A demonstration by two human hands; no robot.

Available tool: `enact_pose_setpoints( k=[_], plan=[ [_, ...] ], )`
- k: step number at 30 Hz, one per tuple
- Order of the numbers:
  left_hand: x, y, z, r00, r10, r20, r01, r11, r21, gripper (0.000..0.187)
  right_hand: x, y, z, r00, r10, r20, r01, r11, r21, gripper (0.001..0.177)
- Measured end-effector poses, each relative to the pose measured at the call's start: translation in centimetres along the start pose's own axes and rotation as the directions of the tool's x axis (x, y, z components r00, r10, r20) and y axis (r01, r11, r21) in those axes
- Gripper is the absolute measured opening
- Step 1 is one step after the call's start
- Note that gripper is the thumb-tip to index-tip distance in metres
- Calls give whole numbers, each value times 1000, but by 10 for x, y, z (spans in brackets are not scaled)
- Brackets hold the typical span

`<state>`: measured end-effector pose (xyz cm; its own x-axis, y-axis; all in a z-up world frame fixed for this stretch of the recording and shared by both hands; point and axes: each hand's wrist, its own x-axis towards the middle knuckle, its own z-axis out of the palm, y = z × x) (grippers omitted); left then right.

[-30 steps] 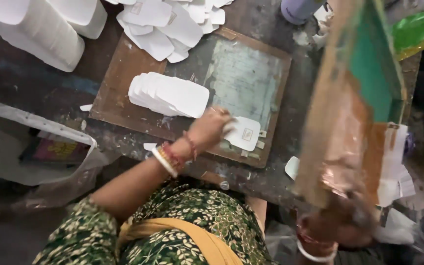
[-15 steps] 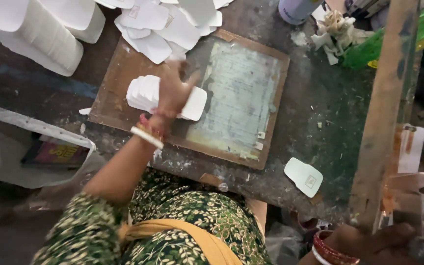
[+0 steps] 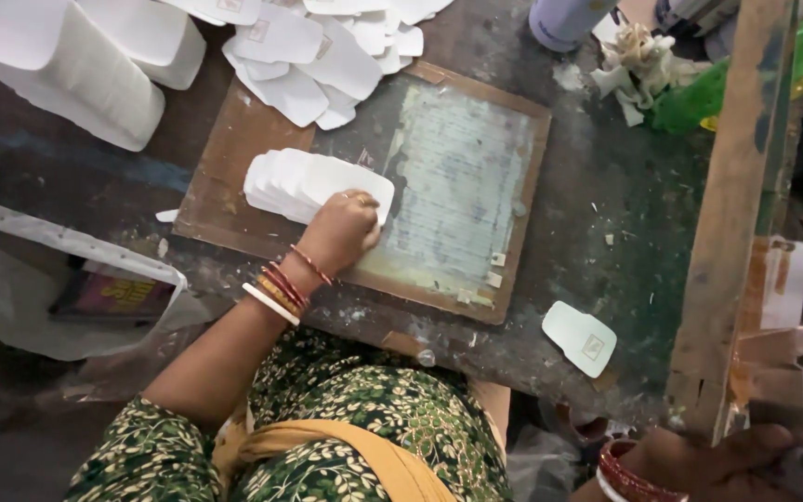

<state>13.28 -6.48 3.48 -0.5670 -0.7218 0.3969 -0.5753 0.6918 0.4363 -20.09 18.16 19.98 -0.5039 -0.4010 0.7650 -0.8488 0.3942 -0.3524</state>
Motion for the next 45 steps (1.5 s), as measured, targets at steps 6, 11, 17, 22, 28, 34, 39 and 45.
enact_pose_setpoints(
  k=[6, 11, 17, 22, 28, 34, 39, 45],
  plan=[
    [-9, 61, 60, 994, 33, 102, -12, 979, -202, 11, 7, 35, 21, 958, -185, -220, 239, 938, 251, 42],
    [27, 98, 101, 993, 101, 61, -90, 983, -163, 35, 15, 16, 14, 951, -204, -233, 253, 946, 202, 37],
    [20, 102, 111, 970, 209, 123, -182, 963, -198, 35, 15, 49, 21, 947, -153, -281, 232, 934, 273, 38],
    [16, 107, 102, 972, 202, 123, -166, 953, -251, 34, 20, 31, 17, 942, -205, -267, 273, 928, 253, 35],
    [0, 117, 103, 971, 202, 127, -160, 947, -279, 31, 2, 41, 29, 944, -219, -246, 298, 886, 356, 34],
    [-29, 133, 27, 937, 12, 348, 301, 478, -825, 27, -40, -5, 49, 971, -233, 49, 166, 813, 558, 23],
    [-44, 121, -3, 687, -463, 560, 710, 593, -380, 48, -47, -48, 101, 677, -601, 425, 183, 697, 694, 19],
    [-57, 93, 37, 831, -333, 445, 405, 911, -76, 50, -26, -61, 190, 475, -652, 591, 211, 737, 642, 27]
  ],
)
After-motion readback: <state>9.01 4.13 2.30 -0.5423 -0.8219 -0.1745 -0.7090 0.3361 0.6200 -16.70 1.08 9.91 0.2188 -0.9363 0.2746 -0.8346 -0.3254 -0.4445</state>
